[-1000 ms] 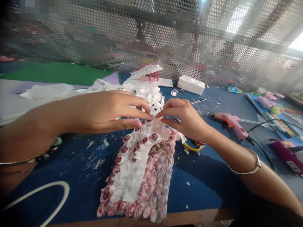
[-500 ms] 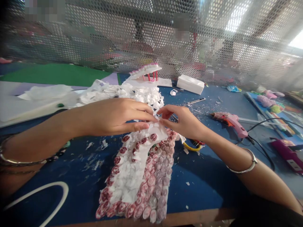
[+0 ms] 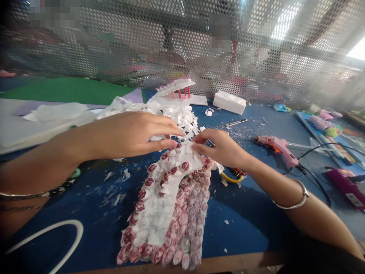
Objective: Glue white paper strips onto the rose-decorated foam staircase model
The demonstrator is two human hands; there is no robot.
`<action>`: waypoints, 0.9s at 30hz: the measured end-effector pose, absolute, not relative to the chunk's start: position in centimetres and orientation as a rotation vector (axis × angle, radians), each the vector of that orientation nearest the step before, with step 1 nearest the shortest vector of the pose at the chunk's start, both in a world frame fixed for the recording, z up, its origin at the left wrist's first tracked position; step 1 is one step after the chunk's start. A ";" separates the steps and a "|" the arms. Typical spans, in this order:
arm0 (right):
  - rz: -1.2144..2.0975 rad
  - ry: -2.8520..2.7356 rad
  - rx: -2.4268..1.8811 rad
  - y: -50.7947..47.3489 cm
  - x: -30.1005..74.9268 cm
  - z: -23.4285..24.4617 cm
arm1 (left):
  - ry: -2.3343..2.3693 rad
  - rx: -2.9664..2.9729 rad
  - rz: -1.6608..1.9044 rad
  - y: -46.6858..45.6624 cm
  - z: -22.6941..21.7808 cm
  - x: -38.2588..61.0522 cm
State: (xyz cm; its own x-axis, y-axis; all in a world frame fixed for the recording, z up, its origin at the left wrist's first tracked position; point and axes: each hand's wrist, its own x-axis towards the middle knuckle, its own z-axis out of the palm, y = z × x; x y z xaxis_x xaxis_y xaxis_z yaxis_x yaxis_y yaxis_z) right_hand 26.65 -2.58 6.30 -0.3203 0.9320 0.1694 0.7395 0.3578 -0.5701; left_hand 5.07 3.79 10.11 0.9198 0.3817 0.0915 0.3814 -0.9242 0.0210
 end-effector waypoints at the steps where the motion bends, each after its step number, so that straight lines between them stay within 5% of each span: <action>1: 0.542 -2.152 -1.450 -2.6 26.6 6.3 | 0.605 3.074 0.155 3.8 10.1 5.1; 27: 0.539 -2.399 -1.338 -2.9 27.8 7.2 | 0.376 3.013 0.095 3.0 10.2 5.6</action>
State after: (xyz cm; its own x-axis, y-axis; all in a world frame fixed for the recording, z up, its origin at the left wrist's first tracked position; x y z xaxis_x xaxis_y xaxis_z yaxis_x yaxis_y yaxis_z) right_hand 27.85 -2.86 7.22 -0.4981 0.8603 0.1090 0.7309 0.4841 -0.4810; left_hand 5.65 2.98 10.22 0.9674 0.2484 0.0491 0.2419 -0.9640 0.1107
